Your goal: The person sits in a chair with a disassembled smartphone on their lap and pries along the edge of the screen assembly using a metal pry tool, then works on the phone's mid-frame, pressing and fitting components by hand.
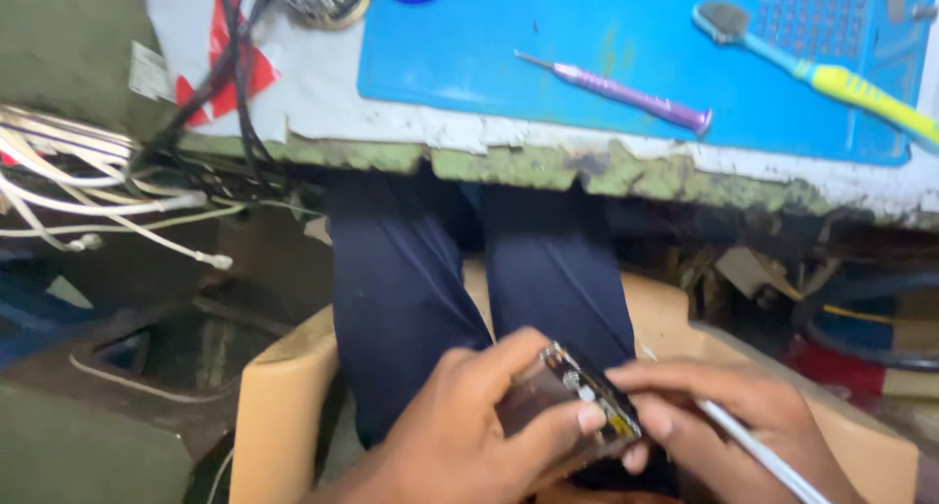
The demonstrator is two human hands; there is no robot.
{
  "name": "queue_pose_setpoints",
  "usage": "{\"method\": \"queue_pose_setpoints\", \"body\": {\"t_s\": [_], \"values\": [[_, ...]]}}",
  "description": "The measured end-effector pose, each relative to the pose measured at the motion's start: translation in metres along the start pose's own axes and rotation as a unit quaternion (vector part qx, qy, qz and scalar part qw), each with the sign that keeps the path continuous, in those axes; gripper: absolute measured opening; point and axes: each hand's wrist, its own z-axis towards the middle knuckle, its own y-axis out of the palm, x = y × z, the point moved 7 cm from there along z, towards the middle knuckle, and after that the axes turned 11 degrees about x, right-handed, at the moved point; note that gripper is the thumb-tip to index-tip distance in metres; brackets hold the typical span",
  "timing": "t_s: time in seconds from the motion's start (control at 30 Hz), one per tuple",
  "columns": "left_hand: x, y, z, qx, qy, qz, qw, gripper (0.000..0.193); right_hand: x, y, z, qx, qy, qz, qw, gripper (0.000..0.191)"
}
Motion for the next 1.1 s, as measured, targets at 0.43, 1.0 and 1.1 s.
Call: {"method": "queue_pose_setpoints", "body": {"t_s": [0.43, 1.0, 1.1], "values": [[-0.003, 0.004, -0.003, -0.024, -0.075, 0.087, 0.993, 0.023, -0.001, 0.0, -0.018, 0.127, -0.086, -0.106, 0.982, 0.018], [-0.046, -0.002, 0.017, 0.125, -0.112, -0.226, 0.96, 0.026, -0.012, 0.033, 0.02, 0.038, -0.047, 0.053, 0.997, 0.041], [-0.049, -0.004, 0.017, 0.156, -0.095, -0.202, 0.962, 0.025, -0.014, 0.034, 0.02, -0.001, -0.044, 0.075, 0.996, 0.051]]}}
